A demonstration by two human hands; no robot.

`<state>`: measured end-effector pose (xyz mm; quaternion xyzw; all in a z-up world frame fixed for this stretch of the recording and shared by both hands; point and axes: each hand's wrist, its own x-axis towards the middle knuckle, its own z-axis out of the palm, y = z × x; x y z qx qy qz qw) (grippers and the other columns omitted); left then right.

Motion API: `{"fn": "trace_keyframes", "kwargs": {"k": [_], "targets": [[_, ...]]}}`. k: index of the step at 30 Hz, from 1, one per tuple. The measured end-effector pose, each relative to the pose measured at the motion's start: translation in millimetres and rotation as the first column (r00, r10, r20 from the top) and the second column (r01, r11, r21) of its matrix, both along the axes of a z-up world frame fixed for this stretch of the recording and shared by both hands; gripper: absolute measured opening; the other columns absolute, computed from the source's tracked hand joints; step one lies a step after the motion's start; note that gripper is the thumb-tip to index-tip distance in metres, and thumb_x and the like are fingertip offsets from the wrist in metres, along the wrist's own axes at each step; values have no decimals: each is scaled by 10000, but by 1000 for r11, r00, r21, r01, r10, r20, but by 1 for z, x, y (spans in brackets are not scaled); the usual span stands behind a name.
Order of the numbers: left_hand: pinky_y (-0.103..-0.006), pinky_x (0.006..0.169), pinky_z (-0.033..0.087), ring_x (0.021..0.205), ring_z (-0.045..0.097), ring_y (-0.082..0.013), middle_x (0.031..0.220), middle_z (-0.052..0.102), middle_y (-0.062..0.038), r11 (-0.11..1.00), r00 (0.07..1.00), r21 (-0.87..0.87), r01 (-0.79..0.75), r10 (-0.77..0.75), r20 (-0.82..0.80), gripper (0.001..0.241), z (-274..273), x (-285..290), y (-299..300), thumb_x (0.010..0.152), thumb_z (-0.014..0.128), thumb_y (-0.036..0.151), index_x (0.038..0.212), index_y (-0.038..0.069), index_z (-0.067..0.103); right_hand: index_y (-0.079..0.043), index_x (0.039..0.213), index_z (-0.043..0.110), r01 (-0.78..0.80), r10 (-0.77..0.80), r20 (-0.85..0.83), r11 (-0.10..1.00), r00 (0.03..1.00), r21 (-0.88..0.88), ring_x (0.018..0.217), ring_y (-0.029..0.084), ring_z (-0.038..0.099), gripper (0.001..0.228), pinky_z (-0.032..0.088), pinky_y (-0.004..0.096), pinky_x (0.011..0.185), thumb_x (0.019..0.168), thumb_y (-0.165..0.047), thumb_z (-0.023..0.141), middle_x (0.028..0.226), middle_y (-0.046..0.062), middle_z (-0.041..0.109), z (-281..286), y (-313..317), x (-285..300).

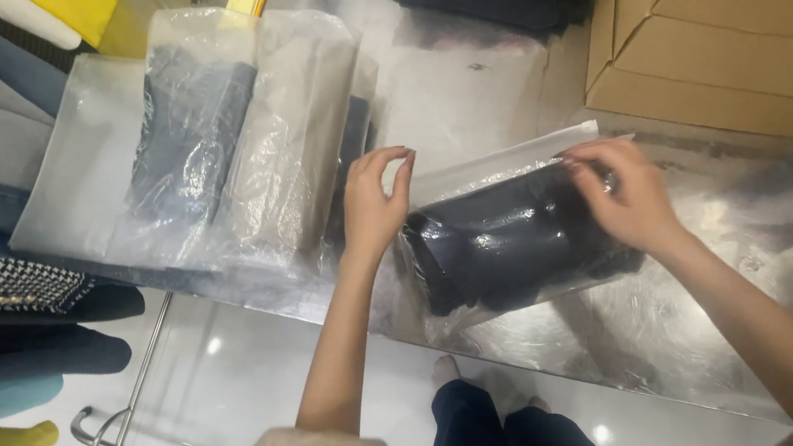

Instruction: The person places a folded pair of dark jeans onto a sheet of bubble wrap on a metal table. They then wrap the jeans in the bubble wrap, fold the edges over, and smooth the package before placing it on top of other wrapped items.

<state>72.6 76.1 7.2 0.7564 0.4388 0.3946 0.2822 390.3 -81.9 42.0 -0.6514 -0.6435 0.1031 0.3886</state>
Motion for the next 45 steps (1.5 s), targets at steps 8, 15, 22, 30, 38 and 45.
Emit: {"fn": "trace_keyframes", "kwargs": {"k": [8,15,22,30,38,45], "targets": [[-573,1092,536,1267,711,-438,1226,797,-207,830,833,-519,204,-426,-353,361,-67,66,93,1005,698,347,1248,97,788,-94,1357,719,-236,365,217,858,906,-457,1283,378,679,444,468,557,1113,1093,-399,533,1299,190,752,-2,69,-86],[-535,1042,566,1191,752,-419,1059,835,-178,712,727,-659,243,-584,-363,459,-73,80,82,1028,606,483,1094,95,843,-132,1254,725,-175,367,339,858,866,-483,1178,310,711,556,479,488,1035,1078,-596,473,1168,134,768,-33,75,-98],[-525,996,587,1153,758,-416,1036,819,-186,748,759,-620,239,-541,-361,315,-115,87,83,1059,618,349,1101,105,813,-157,1241,723,-146,376,344,828,860,-541,1135,273,735,604,458,475,1036,1072,-658,429,1098,107,790,-39,76,-101],[-501,934,621,1088,784,-390,970,815,-172,813,771,-554,178,-465,-434,282,-139,93,86,1041,672,375,1040,141,830,-127,1162,750,-170,427,267,747,864,-643,1057,322,766,634,491,508,981,1067,-650,405,994,141,815,-31,87,-102],[-558,980,598,1169,737,-415,1133,766,-188,899,868,-425,110,-295,-399,288,-97,82,54,1055,635,327,1189,108,766,-114,1199,769,-182,355,196,791,914,-584,1155,355,746,488,507,525,1016,1053,-503,514,1084,153,820,-33,80,-95],[-807,1216,110,1611,177,-589,1746,331,-260,928,821,-332,172,-321,-472,706,16,70,-44,1052,456,623,1640,233,481,-373,1468,677,326,-77,541,865,838,-381,1606,490,323,513,274,804,1163,1033,-620,562,1662,154,538,-12,56,-43]]}}
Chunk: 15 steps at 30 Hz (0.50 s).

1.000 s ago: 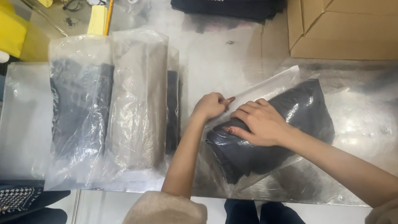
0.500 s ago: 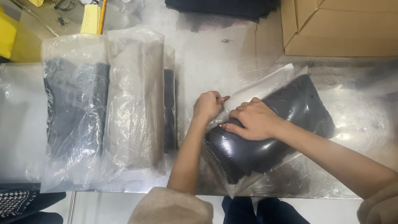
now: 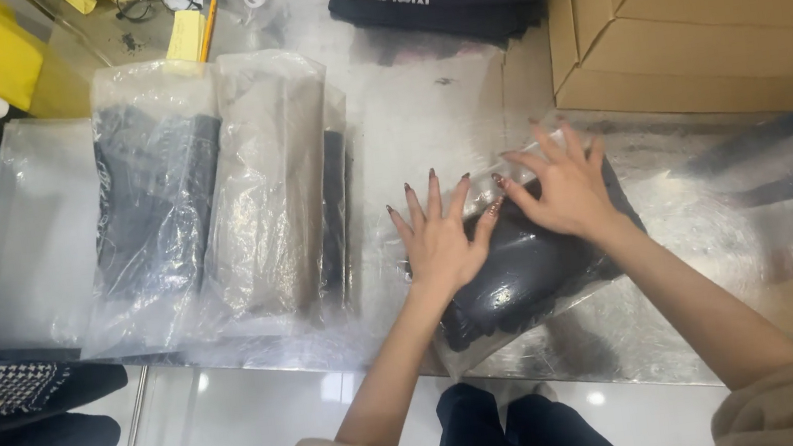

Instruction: The person places a folded pair of dark jeans onto a sheet of bubble wrap on a metal table. They then wrap the jeans in the bubble wrap, fold the edges over, and smooth the package before placing it on top of other wrapped items.

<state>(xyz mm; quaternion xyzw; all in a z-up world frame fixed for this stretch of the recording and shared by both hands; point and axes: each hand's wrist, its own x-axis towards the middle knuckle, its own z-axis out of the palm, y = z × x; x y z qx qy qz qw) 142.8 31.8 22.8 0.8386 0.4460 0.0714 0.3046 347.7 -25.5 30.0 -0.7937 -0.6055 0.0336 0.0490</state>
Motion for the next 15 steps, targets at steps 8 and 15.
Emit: {"fn": "trace_keyframes", "kwargs": {"k": [8,15], "targets": [[-868,1174,-12,1640,118,-555,1784,328,-169,997,985,-45,55,-62,-163,767,20,7,-11,1016,396,709,1676,321,437,-427,1570,567,111,-114,-17,986,993,-128,1644,435,263,605,145,866,1147,1045,-702,441,1785,109,383,-31,-7,19],[-864,1183,1,1679,97,-441,1814,263,-43,992,971,-115,57,-82,-227,777,-2,16,-1,992,339,781,1680,422,379,-507,1566,538,114,-114,14,968,993,-225,1657,366,252,596,210,789,1177,1034,-732,391,1792,14,371,-44,3,29]]}}
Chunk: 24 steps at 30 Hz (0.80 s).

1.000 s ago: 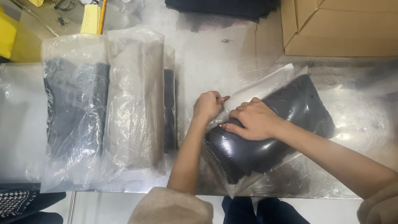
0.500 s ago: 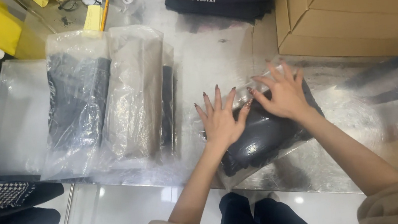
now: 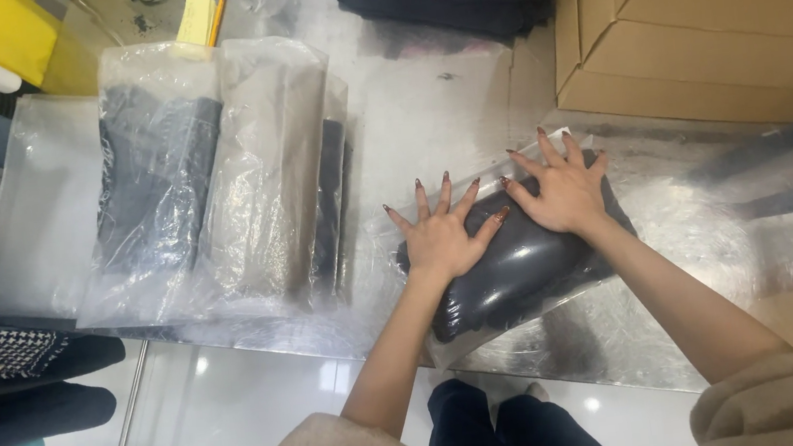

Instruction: The person places a folded pair of dark jeans onto a sheet of bubble wrap on a metal table. They then wrap the jeans in the bubble wrap, fold the edges over, and smooth the package before placing it on top of other wrapped items.

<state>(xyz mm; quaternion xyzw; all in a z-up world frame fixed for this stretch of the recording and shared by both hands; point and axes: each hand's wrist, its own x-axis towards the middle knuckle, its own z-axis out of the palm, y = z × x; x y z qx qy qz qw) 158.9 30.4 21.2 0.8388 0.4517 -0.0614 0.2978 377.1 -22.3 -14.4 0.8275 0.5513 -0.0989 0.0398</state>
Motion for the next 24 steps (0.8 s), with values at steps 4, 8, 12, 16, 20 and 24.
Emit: {"fn": "trace_keyframes", "kwargs": {"k": [4,8,12,16,20,24], "targets": [[-858,1193,-15,1688,67,-415,1823,233,-21,999,1000,-49,-4,2,-29,779,5,1,3,984,335,785,1674,429,387,-531,1568,527,-17,18,7,999,1000,-40,1655,348,263,599,194,785,1183,1036,-752,361,1761,-18,424,-12,6,7],[-836,1212,-41,1696,49,-371,1827,216,3,994,999,-109,-4,-1,-42,784,13,1,8,983,328,783,1675,419,386,-532,1566,532,-15,13,-14,994,1000,-112,1659,316,271,630,161,776,1202,1030,-784,317,1731,-63,468,-13,12,8],[-808,1233,-71,1705,15,-320,1833,184,31,988,997,-155,12,-23,-68,798,8,2,14,977,306,794,1678,418,374,-459,1558,580,11,-22,-105,995,994,-104,1650,319,297,599,133,783,1204,1041,-690,387,1715,-25,496,3,14,-1],[-792,1241,-111,1707,-33,-299,1843,124,51,984,997,-176,27,-41,-73,808,1,3,21,971,277,814,1682,436,348,-459,1593,531,12,-26,-105,991,994,-130,1657,306,278,606,97,794,1201,1051,-675,365,1744,-24,450,-8,20,4],[-754,1270,-114,1703,-93,-291,1851,47,48,974,995,-222,50,-67,-73,816,7,2,27,967,250,824,1687,448,328,-464,1698,320,5,-32,-148,984,988,-178,1673,304,215,704,51,822,1201,1032,-693,336,1810,21,289,-7,26,6],[-723,1286,-124,1697,-132,-277,1855,-4,45,958,991,-281,50,-84,-107,819,12,3,33,966,228,826,1695,459,298,-490,1688,316,-3,-40,-164,967,986,-254,1687,288,163,709,-3,832,1200,1021,-730,331,1836,13,207,-16,34,12]]}}
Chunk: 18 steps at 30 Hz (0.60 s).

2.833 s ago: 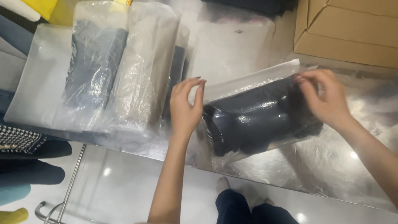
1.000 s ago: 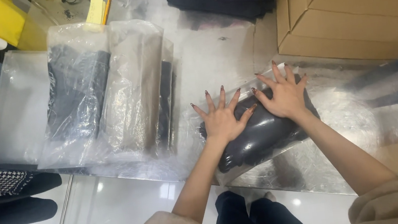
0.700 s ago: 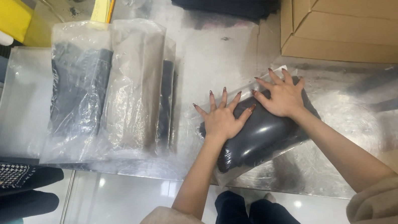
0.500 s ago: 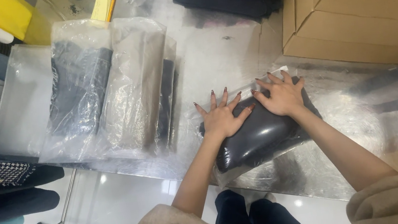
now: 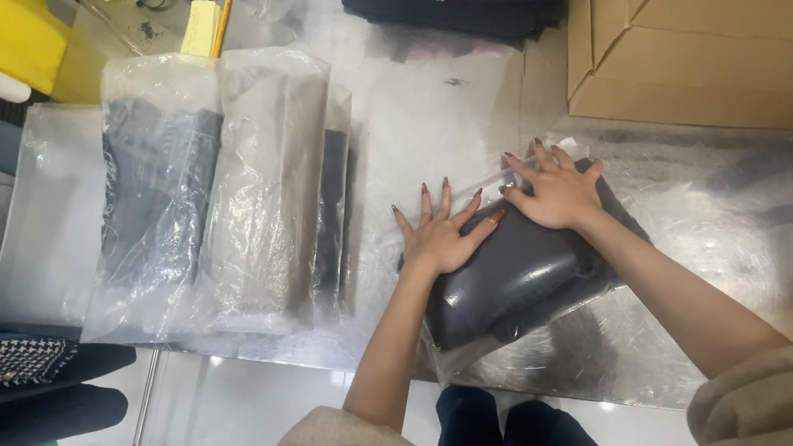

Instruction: The person places a folded pair of dark jeans onto a sheet of bubble wrap on a metal table. They then wrap the jeans in the bubble wrap, fold the edges over, and smooth the package before placing it on top of other wrapped items.

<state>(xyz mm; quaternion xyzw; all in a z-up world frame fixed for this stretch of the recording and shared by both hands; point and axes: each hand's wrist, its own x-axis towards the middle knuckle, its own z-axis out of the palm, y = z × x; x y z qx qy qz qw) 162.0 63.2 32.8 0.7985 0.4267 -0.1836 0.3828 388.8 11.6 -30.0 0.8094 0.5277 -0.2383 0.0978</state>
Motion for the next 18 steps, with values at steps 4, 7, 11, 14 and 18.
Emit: {"fn": "trace_keyframes", "kwargs": {"k": [4,7,11,14,18], "targets": [[-719,1289,-126,1695,-145,-281,1856,-30,39,1000,1000,-31,-1,1,1,839,-6,0,6,955,219,843,1697,459,291,-501,1677,336,13,-13,-12,1000,1000,-21,1693,278,136,701,-33,829,1196,1018,-742,327,1840,14,193,-4,6,1],[-715,1285,-144,1692,-161,-276,1855,-34,40,998,1000,-57,-10,10,4,850,-7,1,10,945,217,861,1693,465,294,-537,1676,303,4,-4,-1,998,1000,-67,1698,267,122,690,-12,823,1208,1016,-736,325,1841,9,184,0,11,0],[-704,1280,-171,1680,-212,-266,1853,-79,41,994,1000,-109,-10,9,-5,849,-11,3,14,958,222,839,1704,438,286,-502,1712,216,-1,-1,-15,991,1000,-136,1704,288,53,741,-4,837,1187,1011,-717,327,1852,40,112,1,16,-2],[-708,1275,-182,1671,-239,-262,1848,-111,49,992,1000,-126,-4,2,-18,857,-19,6,17,955,229,844,1705,432,288,-484,1727,162,-22,22,0,983,1000,-181,1704,307,-6,771,-26,861,1162,1010,-720,320,1856,58,61,-6,21,1],[-706,1265,-200,1658,-272,-260,1842,-145,55,989,999,-150,-6,0,-40,846,-16,7,19,963,232,831,1708,433,275,-428,1744,149,-40,43,10,974,999,-225,1702,335,-61,791,-98,897,1112,1023,-696,334,1857,87,22,-11,25,1]]}}
